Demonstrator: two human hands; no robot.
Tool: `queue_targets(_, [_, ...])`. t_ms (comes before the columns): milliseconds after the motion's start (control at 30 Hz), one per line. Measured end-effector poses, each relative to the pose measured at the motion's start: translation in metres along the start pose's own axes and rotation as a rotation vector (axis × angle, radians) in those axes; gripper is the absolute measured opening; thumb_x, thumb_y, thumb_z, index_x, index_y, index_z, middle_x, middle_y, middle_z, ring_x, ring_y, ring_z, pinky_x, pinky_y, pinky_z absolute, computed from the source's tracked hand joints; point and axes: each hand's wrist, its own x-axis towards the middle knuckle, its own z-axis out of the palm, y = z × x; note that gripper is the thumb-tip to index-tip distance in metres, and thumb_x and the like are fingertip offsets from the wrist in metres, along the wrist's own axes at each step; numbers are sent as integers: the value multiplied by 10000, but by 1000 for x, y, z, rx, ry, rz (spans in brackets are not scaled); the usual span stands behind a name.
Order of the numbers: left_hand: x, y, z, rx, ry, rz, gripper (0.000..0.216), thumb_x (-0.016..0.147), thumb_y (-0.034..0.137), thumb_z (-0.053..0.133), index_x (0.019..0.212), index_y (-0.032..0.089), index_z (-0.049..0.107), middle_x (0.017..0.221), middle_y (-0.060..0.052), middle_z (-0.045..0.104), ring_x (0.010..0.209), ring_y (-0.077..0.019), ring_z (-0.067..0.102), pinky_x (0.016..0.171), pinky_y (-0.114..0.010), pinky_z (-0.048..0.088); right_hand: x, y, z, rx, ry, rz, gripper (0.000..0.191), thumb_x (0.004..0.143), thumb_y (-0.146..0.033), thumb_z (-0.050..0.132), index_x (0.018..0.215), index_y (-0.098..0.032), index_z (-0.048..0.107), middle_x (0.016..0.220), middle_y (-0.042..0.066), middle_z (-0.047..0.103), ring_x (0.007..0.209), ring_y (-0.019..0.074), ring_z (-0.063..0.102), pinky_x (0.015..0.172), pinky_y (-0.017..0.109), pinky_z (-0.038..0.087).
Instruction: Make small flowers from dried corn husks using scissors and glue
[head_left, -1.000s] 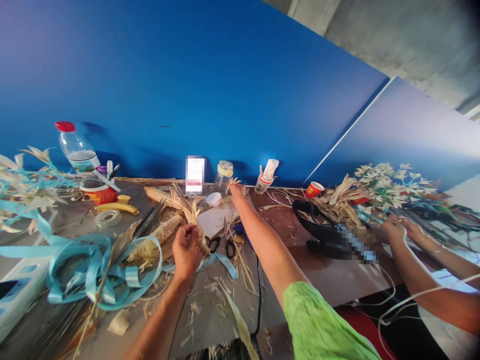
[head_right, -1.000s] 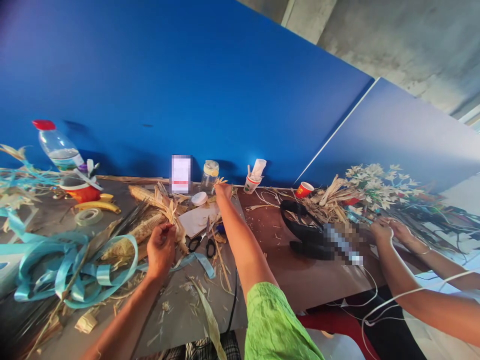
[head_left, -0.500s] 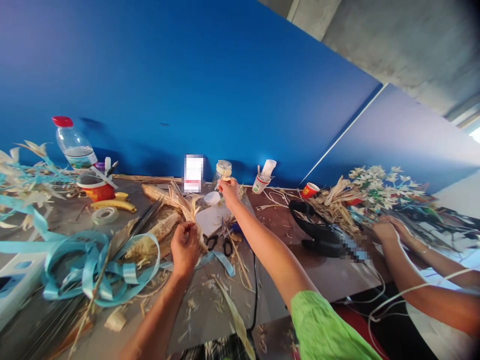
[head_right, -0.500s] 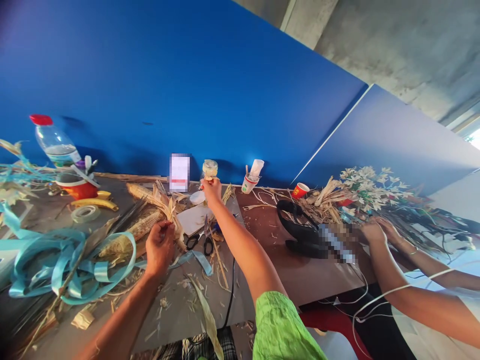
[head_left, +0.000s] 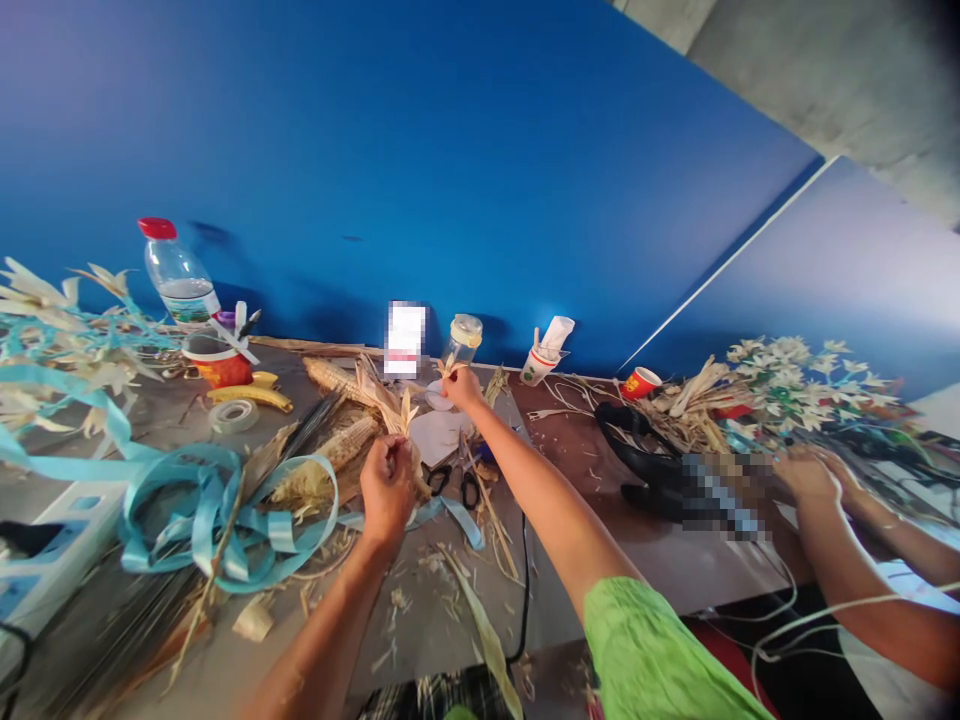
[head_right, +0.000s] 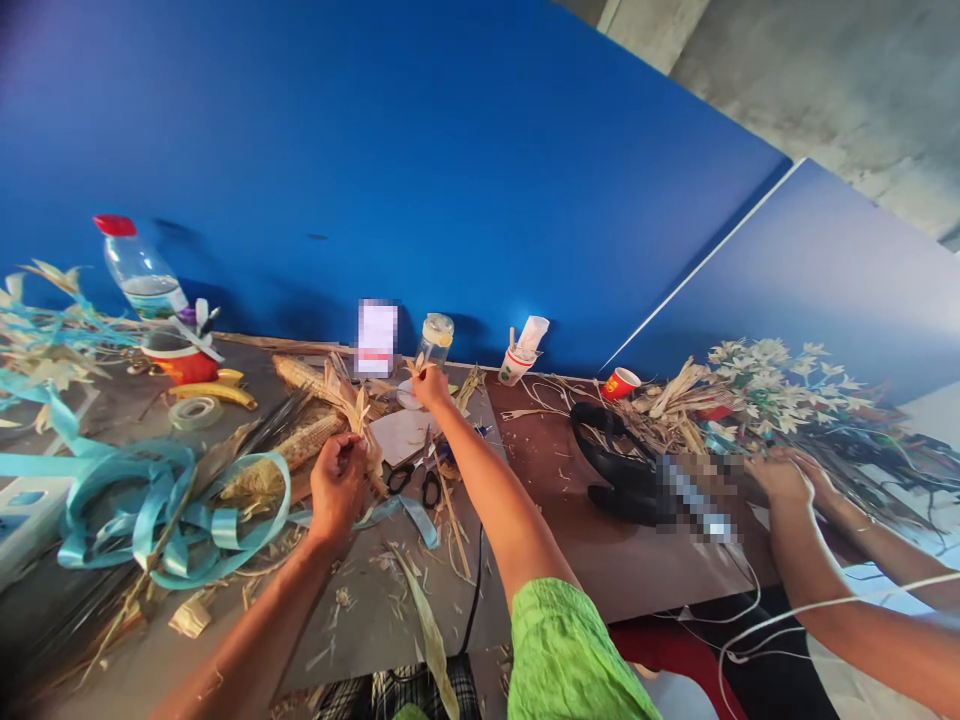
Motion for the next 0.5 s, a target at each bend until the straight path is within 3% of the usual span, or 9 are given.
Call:
queue_targets(200, [0,2,-2,16,19,-18,209,783,352,542,828,155,594,753,-37,615,689,-142,550,664,-268,451,14,1,-9,-58,-93,-15,114,744,-206,543,747,-157,646,683,25,687,657,139,619,585,202,419])
queue_targets(367, [-1,2,-3,30,22,-24,224,785,367,539,834,155,595,760,-36,622,685,-140,553,658,-259,452,15,1,-15,-146,-108,-48,137,705,-218,595,812,-171,666,861,33,697,792,154,617,645,203,414])
queue_targets(500, [0,1,-4,34,14,-23,231,788,371,536,843,154,593,769,-39,623,698,-144,557,670,-263,453,10,4,-22,-228,-147,-54,151,714,-283,593,773,-168,671,859,44,685,831,173,606,675,211,412])
